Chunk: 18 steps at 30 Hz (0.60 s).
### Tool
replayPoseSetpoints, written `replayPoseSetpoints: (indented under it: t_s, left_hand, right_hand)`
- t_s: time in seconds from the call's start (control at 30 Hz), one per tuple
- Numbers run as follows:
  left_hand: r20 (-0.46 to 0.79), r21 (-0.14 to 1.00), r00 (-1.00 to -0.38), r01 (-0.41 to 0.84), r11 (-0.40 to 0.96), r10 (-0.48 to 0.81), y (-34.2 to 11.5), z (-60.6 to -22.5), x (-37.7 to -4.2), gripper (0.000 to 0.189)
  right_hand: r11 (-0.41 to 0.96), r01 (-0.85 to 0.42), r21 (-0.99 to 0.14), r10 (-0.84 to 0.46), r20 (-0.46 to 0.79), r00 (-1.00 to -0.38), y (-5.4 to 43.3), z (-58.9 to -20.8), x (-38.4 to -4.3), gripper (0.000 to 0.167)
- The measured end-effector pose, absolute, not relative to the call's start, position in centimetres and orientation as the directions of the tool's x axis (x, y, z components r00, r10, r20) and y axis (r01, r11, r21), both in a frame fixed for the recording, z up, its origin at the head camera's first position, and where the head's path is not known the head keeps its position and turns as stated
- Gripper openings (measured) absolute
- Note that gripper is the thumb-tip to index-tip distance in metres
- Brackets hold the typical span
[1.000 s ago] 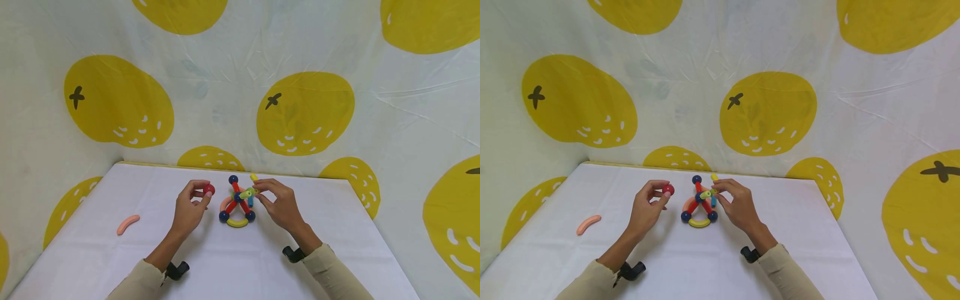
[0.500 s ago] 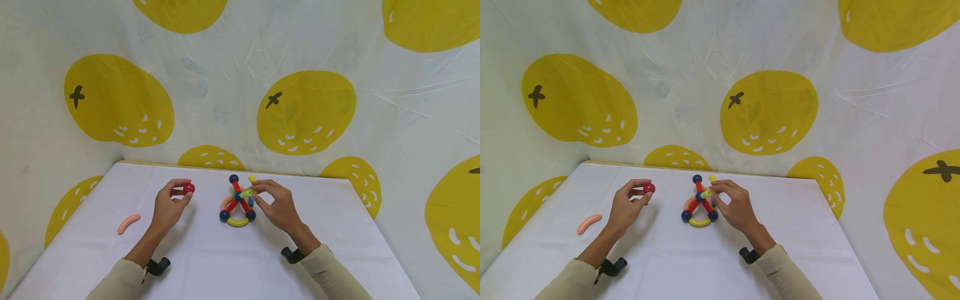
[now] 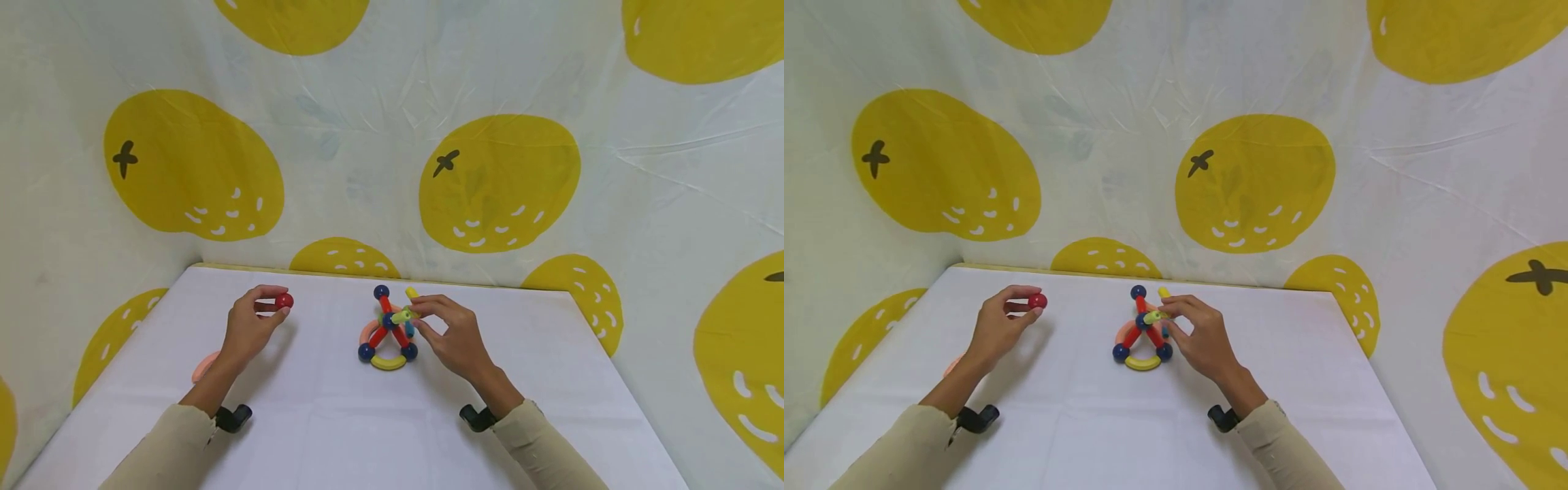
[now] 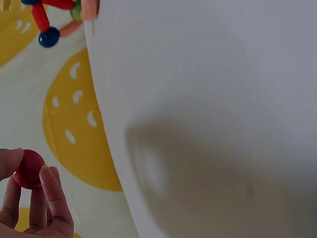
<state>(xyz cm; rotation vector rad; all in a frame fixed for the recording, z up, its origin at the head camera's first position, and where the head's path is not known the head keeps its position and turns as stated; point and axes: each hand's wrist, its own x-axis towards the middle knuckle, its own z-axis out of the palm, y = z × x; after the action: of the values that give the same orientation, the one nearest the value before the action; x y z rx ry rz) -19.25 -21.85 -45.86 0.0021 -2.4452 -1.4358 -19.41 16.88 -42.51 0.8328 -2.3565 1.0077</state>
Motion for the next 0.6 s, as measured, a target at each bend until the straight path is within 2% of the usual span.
replayPoseSetpoints:
  t_s: [0.37, 0.6]
  left_hand:
    - [0.041, 0.777, -0.993, -0.036, 0.628, -0.108, -26.1, -45.8, -23.3, 0.04]
    - [-0.055, 0.695, -0.998, -0.052, 0.718, -0.019, -28.4, -45.5, -25.5, 0.04]
  right_hand:
    - [0.542, -0.687, -0.484, -0.36, 0.605, -0.711, 16.9, -42.6, -19.4, 0.028]
    - [0.539, -0.686, -0.489, -0.366, 0.597, -0.714, 17.0, -42.6, -19.6, 0.026]
